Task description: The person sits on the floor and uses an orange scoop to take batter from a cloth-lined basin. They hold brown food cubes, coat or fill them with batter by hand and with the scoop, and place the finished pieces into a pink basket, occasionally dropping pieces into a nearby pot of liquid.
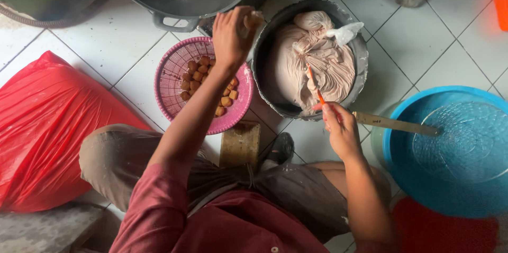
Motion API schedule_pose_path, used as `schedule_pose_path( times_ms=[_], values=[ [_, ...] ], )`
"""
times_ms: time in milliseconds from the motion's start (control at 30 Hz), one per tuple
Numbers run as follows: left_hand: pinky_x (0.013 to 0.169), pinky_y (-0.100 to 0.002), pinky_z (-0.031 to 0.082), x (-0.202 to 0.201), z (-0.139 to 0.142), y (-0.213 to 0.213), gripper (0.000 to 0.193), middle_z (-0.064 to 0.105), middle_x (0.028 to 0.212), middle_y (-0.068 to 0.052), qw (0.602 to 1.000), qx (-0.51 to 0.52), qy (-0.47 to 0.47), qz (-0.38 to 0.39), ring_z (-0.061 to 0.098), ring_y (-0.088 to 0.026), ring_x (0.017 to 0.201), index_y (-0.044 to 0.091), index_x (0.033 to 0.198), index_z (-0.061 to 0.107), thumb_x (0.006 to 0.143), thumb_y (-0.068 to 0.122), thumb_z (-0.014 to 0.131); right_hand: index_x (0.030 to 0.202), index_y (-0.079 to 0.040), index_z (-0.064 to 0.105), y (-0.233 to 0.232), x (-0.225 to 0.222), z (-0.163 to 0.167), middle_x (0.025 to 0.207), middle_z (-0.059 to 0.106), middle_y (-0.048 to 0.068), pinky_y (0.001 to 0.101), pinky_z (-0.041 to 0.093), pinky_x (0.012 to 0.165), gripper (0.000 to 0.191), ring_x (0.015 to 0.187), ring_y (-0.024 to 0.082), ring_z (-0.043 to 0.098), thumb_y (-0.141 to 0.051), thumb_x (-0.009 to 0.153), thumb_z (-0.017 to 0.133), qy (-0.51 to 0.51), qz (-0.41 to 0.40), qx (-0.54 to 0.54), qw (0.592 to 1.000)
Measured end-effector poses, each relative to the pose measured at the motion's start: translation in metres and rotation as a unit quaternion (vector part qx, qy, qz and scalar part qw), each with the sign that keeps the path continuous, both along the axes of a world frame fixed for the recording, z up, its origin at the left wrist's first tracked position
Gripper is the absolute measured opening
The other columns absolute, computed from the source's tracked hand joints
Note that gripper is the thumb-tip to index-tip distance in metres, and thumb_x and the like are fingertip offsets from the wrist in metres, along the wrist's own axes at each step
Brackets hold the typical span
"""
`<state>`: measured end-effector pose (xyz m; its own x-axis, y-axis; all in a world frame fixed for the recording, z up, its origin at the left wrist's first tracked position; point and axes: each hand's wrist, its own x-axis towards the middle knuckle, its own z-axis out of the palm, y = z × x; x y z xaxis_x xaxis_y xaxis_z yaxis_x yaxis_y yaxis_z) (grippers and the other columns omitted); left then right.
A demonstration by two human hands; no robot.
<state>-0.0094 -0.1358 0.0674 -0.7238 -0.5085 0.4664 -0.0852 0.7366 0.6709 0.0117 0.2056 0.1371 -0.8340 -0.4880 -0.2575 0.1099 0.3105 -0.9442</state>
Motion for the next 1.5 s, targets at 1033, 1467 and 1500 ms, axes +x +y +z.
schedule_pose_path(
  times_ms=[1033,1467,1500],
  values=[
    [0.104,-0.053,0.047,0.128,-0.166,0.038,0.037,0.053,0.144,-0.015,0.834,0.056,-0.549,-0.006,0.055,-0.036,0.130,0.022,0.130,0.064,0.100,0.035,0.047,0.109,0.003,0.060,0.002,-0.014,-0.007,0.074,0.048,0.000,0.0240,0.029,0.048,0.045,0.055,0.006,0.036,-0.039,0.109,0.044,-0.239,-0.081,-0.205,0.946],
    [0.080,-0.046,0.057,0.099,-0.130,0.059,0.026,0.070,0.106,-0.022,0.951,0.245,-0.120,0.147,0.071,-0.037,0.093,0.002,0.112,0.058,0.104,0.027,0.060,0.107,0.001,0.063,0.009,-0.008,0.000,0.068,0.045,-0.003,0.0217,0.025,0.044,0.040,0.050,0.004,0.033,-0.037,0.106,0.050,-0.264,-0.052,-0.209,0.940],
    [0.081,-0.042,0.058,0.087,-0.121,0.067,0.024,0.072,0.101,-0.020,0.952,0.274,-0.052,0.129,0.073,-0.033,0.089,0.002,0.111,0.059,0.103,0.024,0.060,0.108,0.000,0.063,0.010,-0.007,-0.001,0.068,0.044,-0.004,0.0216,0.026,0.044,0.035,0.050,0.003,0.034,-0.033,0.106,0.053,-0.245,-0.040,-0.205,0.947]
  ],
)
